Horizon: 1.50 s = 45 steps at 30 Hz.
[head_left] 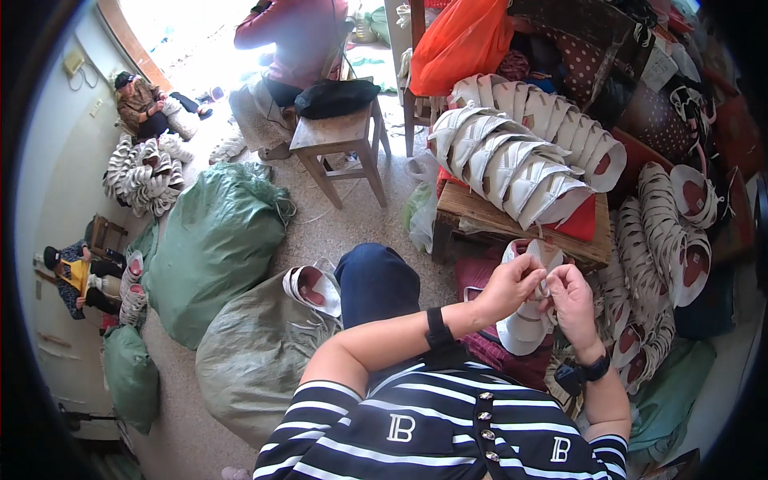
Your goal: The person sits on the floor and laces a white sneaker by hand. They thread the laces through the eyelets, pull them tight, and tie a knot. The person then picks up a second shoe and begins the same lacing process.
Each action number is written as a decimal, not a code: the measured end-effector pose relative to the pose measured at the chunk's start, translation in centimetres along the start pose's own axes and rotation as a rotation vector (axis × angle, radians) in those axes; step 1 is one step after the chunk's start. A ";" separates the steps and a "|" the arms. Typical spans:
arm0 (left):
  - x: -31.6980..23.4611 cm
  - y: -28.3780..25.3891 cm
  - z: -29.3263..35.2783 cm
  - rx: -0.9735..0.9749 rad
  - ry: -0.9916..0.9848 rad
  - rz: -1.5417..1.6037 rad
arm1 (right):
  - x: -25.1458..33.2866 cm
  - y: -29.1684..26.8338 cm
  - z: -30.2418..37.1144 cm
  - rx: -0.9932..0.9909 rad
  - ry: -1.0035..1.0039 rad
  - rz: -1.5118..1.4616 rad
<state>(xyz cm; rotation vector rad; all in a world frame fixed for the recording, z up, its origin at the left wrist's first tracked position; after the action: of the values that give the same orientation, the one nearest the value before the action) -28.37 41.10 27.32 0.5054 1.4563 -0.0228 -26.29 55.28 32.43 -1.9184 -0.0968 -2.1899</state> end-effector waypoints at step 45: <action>-11.1 -2.0 1.0 0.359 -0.080 0.225 | 6.0 -10.9 -3.9 -0.250 -0.272 0.382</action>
<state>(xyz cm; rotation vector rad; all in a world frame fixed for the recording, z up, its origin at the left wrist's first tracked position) -29.55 35.77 37.22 0.9490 1.3144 -0.1254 -33.14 64.29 38.86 -2.1418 0.4797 -1.7517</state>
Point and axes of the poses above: each hand's wrist, its own z-axis away from the middle knuckle, its own y-axis out of the palm, x = y × z, the point moved 4 cm from there along -z, towards the middle knuckle, and after that the axes turned 2 degrees about x, right-handed, at the moved point
